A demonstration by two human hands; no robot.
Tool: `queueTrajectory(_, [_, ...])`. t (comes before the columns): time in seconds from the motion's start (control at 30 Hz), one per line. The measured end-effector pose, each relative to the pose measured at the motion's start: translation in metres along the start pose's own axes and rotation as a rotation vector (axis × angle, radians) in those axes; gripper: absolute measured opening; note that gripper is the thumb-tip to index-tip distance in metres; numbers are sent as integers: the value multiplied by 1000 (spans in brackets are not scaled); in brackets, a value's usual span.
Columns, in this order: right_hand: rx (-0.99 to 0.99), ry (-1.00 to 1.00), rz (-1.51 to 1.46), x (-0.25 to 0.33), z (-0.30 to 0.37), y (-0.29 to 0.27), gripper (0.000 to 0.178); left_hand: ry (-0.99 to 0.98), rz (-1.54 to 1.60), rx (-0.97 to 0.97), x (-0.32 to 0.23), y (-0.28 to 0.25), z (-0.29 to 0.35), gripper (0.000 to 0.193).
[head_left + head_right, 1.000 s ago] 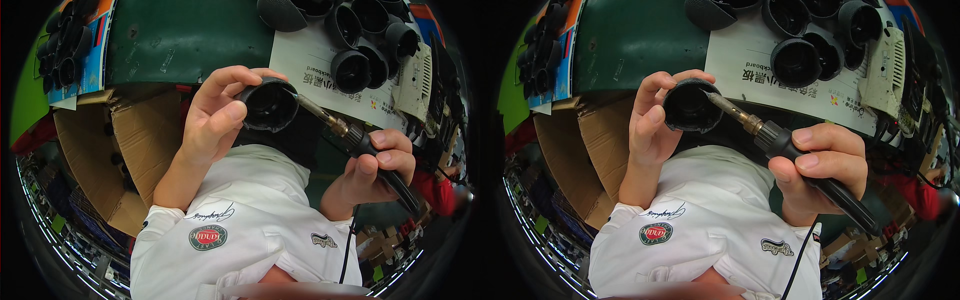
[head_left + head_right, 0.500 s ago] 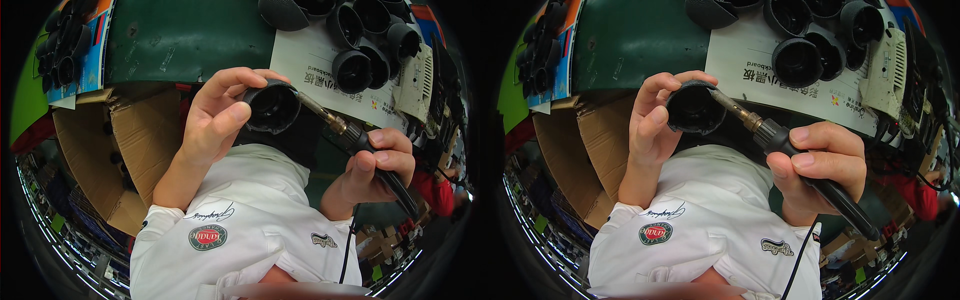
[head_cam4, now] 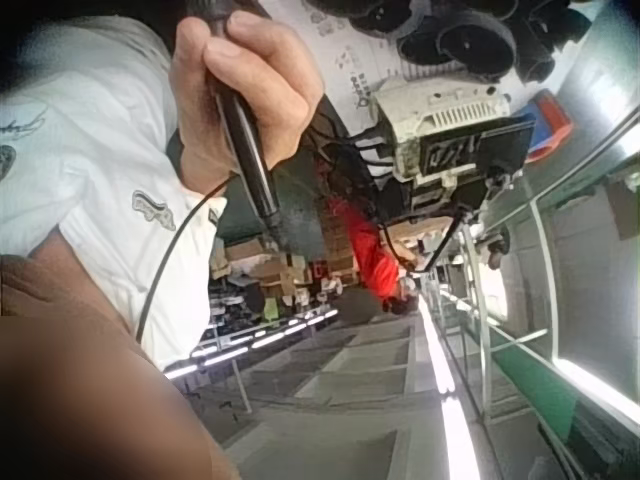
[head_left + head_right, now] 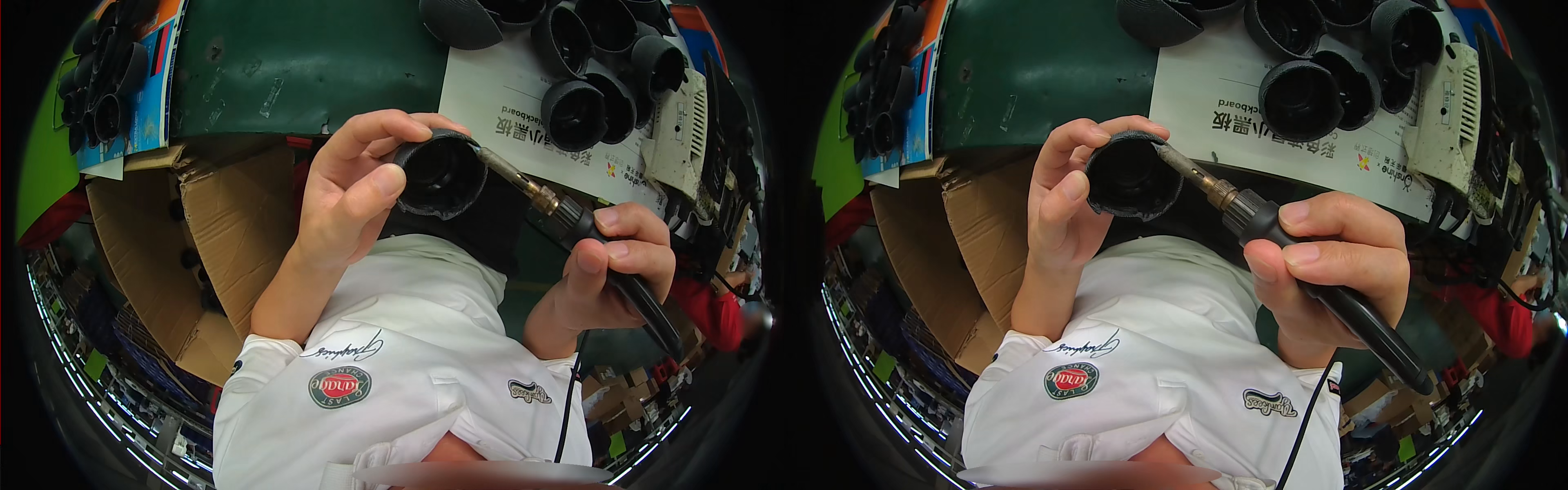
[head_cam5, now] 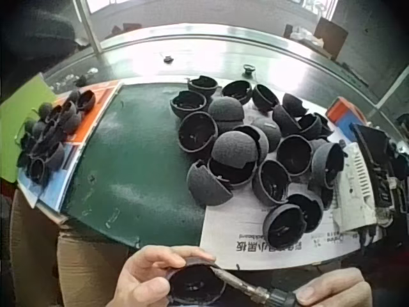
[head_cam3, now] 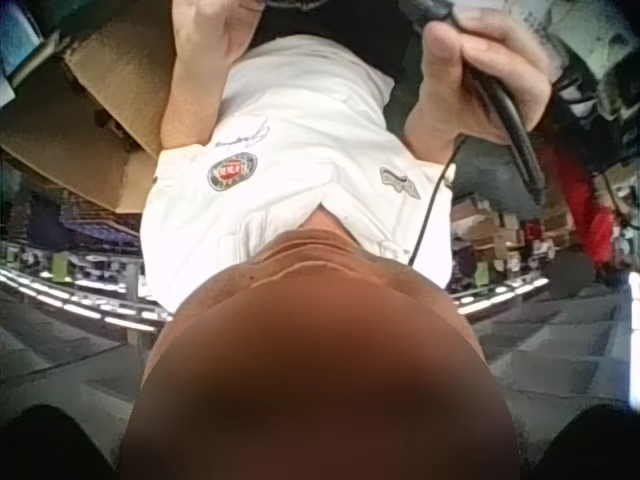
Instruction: The person solders PCB components into a black plastic housing using a soldering iron.
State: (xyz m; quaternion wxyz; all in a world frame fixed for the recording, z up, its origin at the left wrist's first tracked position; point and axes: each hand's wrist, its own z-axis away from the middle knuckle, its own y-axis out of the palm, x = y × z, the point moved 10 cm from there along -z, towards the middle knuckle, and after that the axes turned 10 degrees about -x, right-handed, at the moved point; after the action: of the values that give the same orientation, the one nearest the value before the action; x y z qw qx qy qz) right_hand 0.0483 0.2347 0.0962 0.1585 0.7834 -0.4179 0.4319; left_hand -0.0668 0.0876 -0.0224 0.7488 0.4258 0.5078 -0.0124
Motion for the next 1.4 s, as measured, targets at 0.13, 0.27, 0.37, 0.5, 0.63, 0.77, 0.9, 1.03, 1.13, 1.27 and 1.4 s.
queueTrajectory(0.13, [-21, 14, 1, -1, 2, -2, 33, 6, 7, -1, 0, 0, 1, 37])
queueTrajectory(0.27, [-28, 7, 4, -1, 4, -2, 33, 10, 15, -8, 0, 0, 1, 37])
queueTrajectory(0.37, [-36, 12, 20, 0, 5, -4, 33, -2, 34, -14, 1, -1, 0, 37])
queueTrajectory(0.5, [-45, 40, 21, -3, 5, -4, 32, 8, 9, -7, 1, -2, -1, 37])
queueTrajectory(0.63, [-45, 77, 39, -6, 10, -4, 32, 25, 43, -21, -2, -1, -1, 37])
queueTrajectory(0.77, [-45, 7, 18, -1, 7, -4, 32, 0, 68, -27, -2, 0, 1, 40])
queueTrajectory(0.9, [-154, 126, -29, -16, 14, -23, 33, -50, 62, -83, -1, -4, -1, 64])
queueTrajectory(1.03, [-221, 296, -137, -30, 14, -40, 38, -114, 105, -108, 2, -4, 0, 79])
queueTrajectory(1.13, [-218, 317, -182, -34, 14, -42, 39, -172, 123, -36, 4, 0, 2, 77])
queueTrajectory(1.27, [-215, 329, -171, -34, 17, -40, 35, -120, 63, 11, 1, 9, -2, 75])
queueTrajectory(1.4, [-285, 444, -237, -46, 20, -41, 29, -85, 241, -86, 0, 5, -1, 64])
